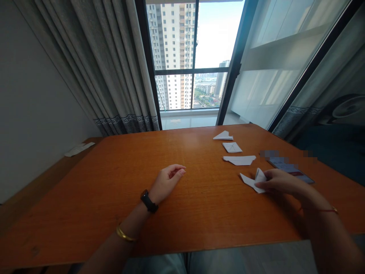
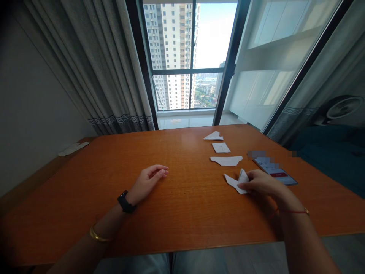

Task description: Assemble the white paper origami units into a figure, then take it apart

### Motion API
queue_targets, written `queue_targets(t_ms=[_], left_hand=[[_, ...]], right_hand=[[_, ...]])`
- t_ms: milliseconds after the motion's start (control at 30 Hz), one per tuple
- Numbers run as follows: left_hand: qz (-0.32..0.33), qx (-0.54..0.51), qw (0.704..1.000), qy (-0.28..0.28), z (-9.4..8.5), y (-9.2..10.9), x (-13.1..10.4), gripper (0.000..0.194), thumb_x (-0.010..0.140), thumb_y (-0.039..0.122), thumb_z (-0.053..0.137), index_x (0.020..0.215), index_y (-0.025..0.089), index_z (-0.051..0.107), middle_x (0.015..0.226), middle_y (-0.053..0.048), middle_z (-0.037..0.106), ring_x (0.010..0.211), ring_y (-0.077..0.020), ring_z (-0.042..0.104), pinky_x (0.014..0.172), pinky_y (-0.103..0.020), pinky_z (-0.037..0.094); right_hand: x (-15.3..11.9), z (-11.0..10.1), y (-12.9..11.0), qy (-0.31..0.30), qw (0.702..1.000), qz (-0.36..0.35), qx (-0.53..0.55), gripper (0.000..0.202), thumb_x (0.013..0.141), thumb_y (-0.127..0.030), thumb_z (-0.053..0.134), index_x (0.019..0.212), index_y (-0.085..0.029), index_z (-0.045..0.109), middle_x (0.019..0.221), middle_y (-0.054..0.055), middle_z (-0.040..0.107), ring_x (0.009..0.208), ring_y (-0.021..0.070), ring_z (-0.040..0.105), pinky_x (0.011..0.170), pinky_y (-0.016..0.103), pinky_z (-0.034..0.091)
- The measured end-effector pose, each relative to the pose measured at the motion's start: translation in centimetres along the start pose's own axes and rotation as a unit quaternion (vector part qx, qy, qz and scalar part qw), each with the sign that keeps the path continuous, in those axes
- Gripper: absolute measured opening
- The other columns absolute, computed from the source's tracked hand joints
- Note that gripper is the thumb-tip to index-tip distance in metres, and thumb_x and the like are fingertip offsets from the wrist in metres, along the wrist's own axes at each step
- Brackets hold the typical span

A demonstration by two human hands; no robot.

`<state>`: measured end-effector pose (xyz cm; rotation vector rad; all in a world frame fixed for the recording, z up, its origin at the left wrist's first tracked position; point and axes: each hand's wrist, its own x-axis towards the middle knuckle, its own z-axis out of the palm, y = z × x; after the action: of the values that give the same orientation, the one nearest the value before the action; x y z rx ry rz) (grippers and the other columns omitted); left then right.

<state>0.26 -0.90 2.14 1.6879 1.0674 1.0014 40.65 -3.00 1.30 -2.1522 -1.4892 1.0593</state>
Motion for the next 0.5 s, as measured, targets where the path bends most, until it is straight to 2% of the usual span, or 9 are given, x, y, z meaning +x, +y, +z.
queue_targets(t_ms=[100, 300, 433, 500], left_hand=[[0.016, 0.043, 0.999, -0.014, -0.1, -0.4, -0.1, 0.03, 0.086, 0.04, 0.055, 0.099, 0.015, 0.066, 0.098, -0.008, 0.069, 0.089, -0.0188, 0.064, 0.081, -0.03, 0.05], [0.026, 0.073, 0.997, -0.013, -0.1, -0.5, 0.0, 0.027, 0.086, 0.037, 0.054, 0.097, 0.016, 0.066, 0.096, -0.006, 0.07, 0.089, -0.0182, 0.064, 0.08, -0.028, 0.05], [0.034, 0.099, 0.994, -0.023, 0.1, -0.1, -0.2, 0.025, 0.086, 0.036, 0.054, 0.094, 0.017, 0.067, 0.094, -0.005, 0.07, 0.086, -0.0173, 0.064, 0.078, -0.027, 0.049], [0.041, 0.115, 0.992, -0.023, 0.0, 0.0, -0.2, 0.025, 0.086, 0.036, 0.054, 0.094, 0.017, 0.067, 0.093, -0.005, 0.07, 0.085, -0.017, 0.063, 0.078, -0.027, 0.048]], right_hand=[[0.8, 0.2, -0.7, -0.036, 0.998, 0.048, 0.017, 0.022, 0.057, -0.027, 0.075, 0.067, -0.012, 0.062, 0.062, 0.006, 0.063, 0.058, 0.0167, 0.059, 0.051, 0.024, 0.046], [0.3, 0.1, -1.7, -0.01, 0.996, 0.079, 0.037, 0.013, 0.064, -0.022, 0.071, 0.067, -0.012, 0.063, 0.063, 0.008, 0.065, 0.059, 0.0167, 0.06, 0.05, 0.022, 0.047], [0.6, 0.3, -1.6, 0.008, 0.996, 0.084, 0.038, 0.021, 0.063, -0.02, 0.073, 0.077, -0.011, 0.061, 0.063, 0.006, 0.065, 0.06, 0.0172, 0.062, 0.048, 0.021, 0.048], [1.0, 0.4, -1.3, 0.041, 0.997, 0.067, 0.022, 0.028, 0.06, -0.021, 0.075, 0.081, -0.011, 0.059, 0.063, 0.006, 0.065, 0.059, 0.0188, 0.063, 0.048, 0.023, 0.05]])
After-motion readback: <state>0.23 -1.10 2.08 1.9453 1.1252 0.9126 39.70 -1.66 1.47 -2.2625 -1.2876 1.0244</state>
